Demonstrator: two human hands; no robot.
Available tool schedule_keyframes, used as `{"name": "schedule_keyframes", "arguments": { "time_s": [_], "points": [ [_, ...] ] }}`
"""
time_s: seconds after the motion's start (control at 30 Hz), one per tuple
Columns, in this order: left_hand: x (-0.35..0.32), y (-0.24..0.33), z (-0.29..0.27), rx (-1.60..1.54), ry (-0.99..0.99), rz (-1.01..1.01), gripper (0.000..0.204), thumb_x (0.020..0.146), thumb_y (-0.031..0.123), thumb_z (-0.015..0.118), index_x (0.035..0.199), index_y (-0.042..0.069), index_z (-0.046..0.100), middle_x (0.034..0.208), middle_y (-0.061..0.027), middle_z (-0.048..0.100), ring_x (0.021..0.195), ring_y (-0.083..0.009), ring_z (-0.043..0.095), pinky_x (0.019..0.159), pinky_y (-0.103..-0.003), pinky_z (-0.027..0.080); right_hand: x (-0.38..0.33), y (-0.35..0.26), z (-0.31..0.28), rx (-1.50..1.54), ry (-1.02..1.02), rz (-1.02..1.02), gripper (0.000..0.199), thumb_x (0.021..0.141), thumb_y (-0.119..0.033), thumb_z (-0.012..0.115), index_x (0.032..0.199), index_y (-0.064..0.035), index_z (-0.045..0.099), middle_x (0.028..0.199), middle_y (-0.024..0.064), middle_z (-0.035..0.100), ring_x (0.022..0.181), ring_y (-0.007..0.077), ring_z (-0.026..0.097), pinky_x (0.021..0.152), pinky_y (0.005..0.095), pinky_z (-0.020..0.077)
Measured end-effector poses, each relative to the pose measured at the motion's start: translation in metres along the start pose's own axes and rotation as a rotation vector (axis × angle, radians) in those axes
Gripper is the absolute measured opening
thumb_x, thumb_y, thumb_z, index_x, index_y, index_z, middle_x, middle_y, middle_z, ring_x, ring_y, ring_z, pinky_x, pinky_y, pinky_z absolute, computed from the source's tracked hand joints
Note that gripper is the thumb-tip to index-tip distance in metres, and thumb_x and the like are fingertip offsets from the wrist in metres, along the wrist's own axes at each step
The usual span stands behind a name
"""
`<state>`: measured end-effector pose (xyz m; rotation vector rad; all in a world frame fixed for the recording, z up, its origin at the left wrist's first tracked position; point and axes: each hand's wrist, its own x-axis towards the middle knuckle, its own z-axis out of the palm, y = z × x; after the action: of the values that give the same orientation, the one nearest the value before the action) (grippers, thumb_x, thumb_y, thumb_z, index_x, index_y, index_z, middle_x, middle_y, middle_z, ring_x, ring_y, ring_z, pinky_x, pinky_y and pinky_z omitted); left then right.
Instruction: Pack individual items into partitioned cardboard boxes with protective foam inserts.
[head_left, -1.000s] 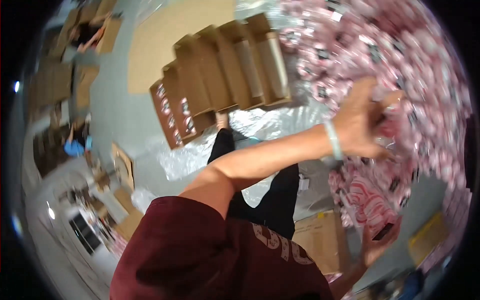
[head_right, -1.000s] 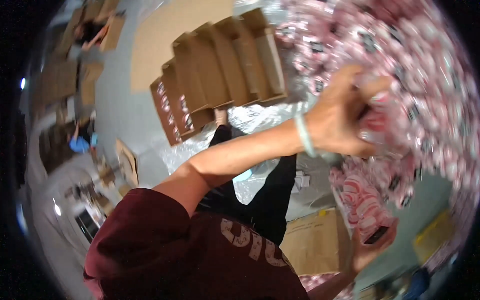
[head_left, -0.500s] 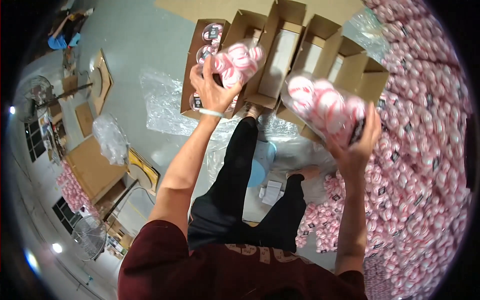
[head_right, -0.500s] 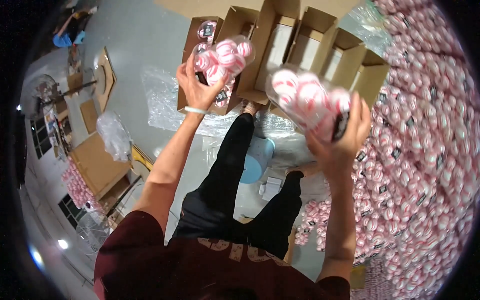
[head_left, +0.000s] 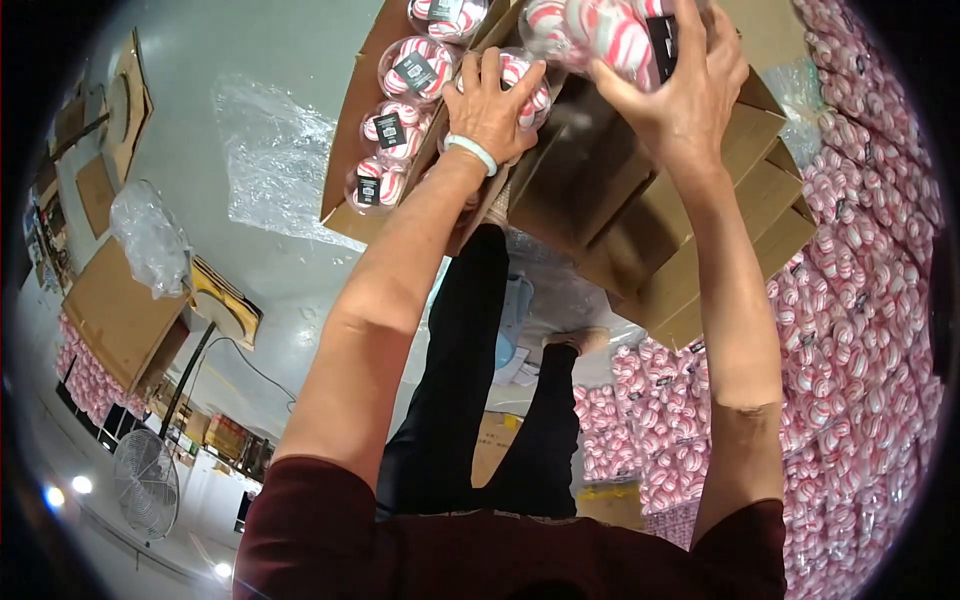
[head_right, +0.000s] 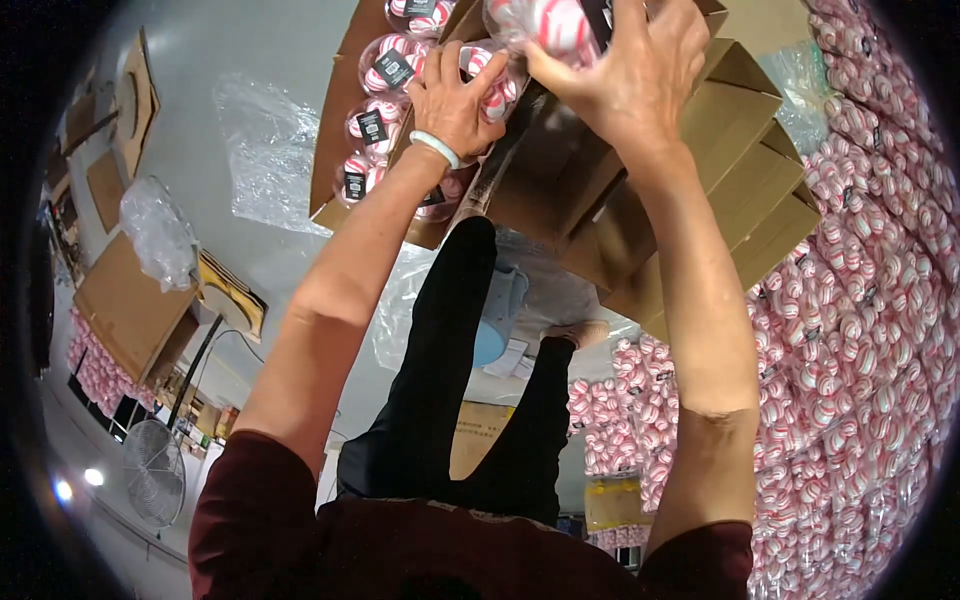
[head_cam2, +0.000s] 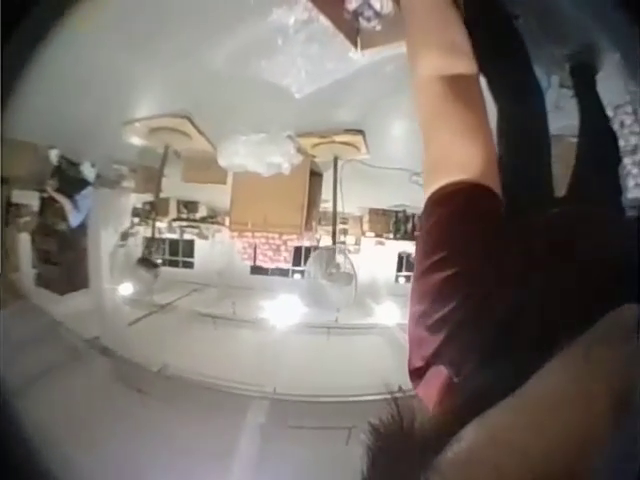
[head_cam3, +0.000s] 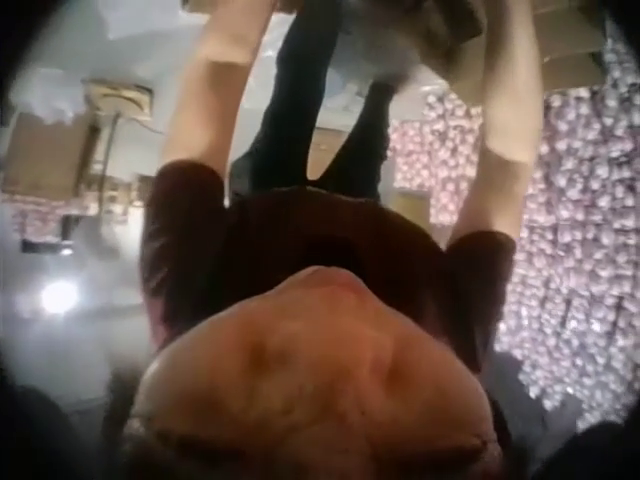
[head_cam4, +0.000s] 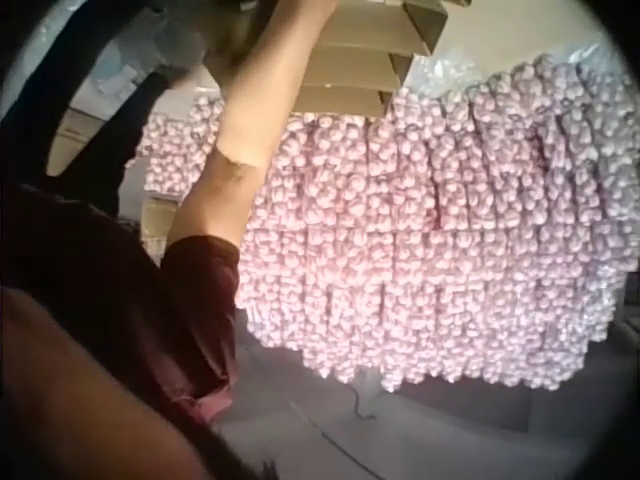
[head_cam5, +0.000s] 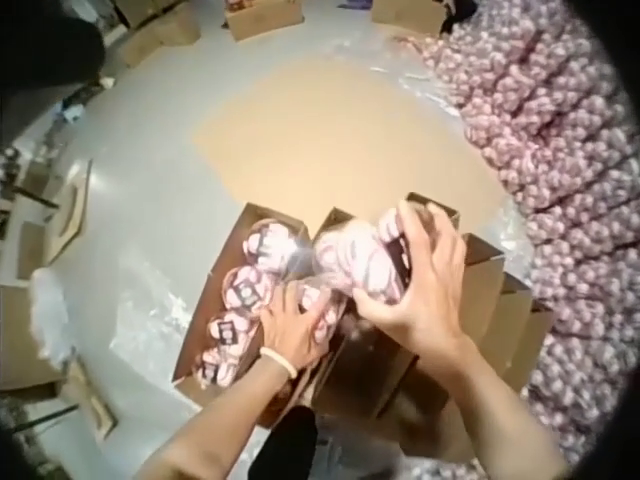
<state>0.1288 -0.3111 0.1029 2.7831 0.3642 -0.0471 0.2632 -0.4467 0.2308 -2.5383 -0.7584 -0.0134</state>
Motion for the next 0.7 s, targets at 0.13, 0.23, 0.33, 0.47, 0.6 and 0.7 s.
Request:
{"name": "schedule_keyframes", "arguments": {
  "time_s": [0.13, 0.23, 0.33, 0.47, 0.6, 0.7],
  "points": [
    [0.0, 0.004, 0.006, 0.045, -0.069, 0.033, 0.083, 0.055, 0.032, 0.081, 0.13, 0.038, 0.047, 0.128, -0.0126, 0.036, 0.122, -0.0364, 0.032, 0.079, -0.052, 0.035, 0.032, -0.037, -0.007, -0.118, -0.04, 0.025, 0.09, 0.06, -0.039, 0.075, 0.139, -0.0159, 0.04, 0.136, 0.0278, 0.033, 0.125, 0.0445, 0.031, 0.102, 0.0531, 0.0298],
    [-0.008, 0.012, 0.006, 0.092, -0.091, 0.078, 0.073, 0.061, 0.031, 0.078, 0.128, 0.039, 0.05, 0.129, -0.0116, 0.037, 0.123, -0.036, 0.032, 0.08, -0.052, 0.035, 0.037, -0.04, -0.009, -0.151, -0.023, -0.03, 0.084, 0.061, -0.038, 0.072, 0.136, -0.0137, 0.043, 0.134, 0.028, 0.037, 0.123, 0.0459, 0.035, 0.102, 0.0537, 0.0301],
    [-0.013, 0.014, 0.009, 0.056, -0.077, 0.046, 0.067, 0.065, 0.03, 0.076, 0.127, 0.039, 0.052, 0.129, -0.0117, 0.038, 0.123, -0.0362, 0.032, 0.082, -0.053, 0.035, 0.042, -0.044, -0.019, -0.177, -0.059, 0.057, 0.087, 0.061, -0.037, 0.073, 0.137, -0.0109, 0.042, 0.133, 0.0267, 0.038, 0.123, 0.0438, 0.037, 0.103, 0.0505, 0.0317],
    [-0.016, 0.013, 0.017, 0.113, -0.073, 0.094, 0.057, 0.07, 0.031, 0.072, 0.124, 0.039, 0.053, 0.13, -0.012, 0.038, 0.123, -0.0364, 0.033, 0.082, -0.053, 0.034, 0.045, -0.044, -0.041, 0.172, -0.07, 0.188, 0.089, 0.061, -0.036, 0.076, 0.138, -0.009, 0.041, 0.127, 0.0235, 0.043, 0.122, 0.0391, 0.039, 0.103, 0.0445, 0.0349],
    [-0.018, 0.015, 0.02, 0.045, -0.081, 0.08, 0.061, 0.068, 0.028, 0.072, 0.125, 0.04, 0.052, 0.132, -0.0121, 0.037, 0.124, -0.0371, 0.032, 0.082, -0.054, 0.034, 0.035, -0.006, -0.016, 0.099, -0.136, 0.26, 0.09, 0.06, -0.036, 0.078, 0.137, -0.0072, 0.042, 0.126, 0.0229, 0.044, 0.121, 0.0378, 0.041, 0.103, 0.0449, 0.0354],
    [-0.023, 0.021, 0.024, 0.007, -0.15, 0.086, 0.069, 0.064, 0.025, 0.073, 0.128, 0.04, 0.05, 0.135, -0.0127, 0.034, 0.127, -0.0385, 0.029, 0.085, -0.056, 0.034, 0.012, 0.053, -0.006, 0.131, -0.011, 0.2, 0.089, 0.059, -0.031, 0.078, 0.136, -0.0033, 0.042, 0.124, 0.0223, 0.044, 0.117, 0.0365, 0.044, 0.102, 0.0439, 0.036]
  ]
}}
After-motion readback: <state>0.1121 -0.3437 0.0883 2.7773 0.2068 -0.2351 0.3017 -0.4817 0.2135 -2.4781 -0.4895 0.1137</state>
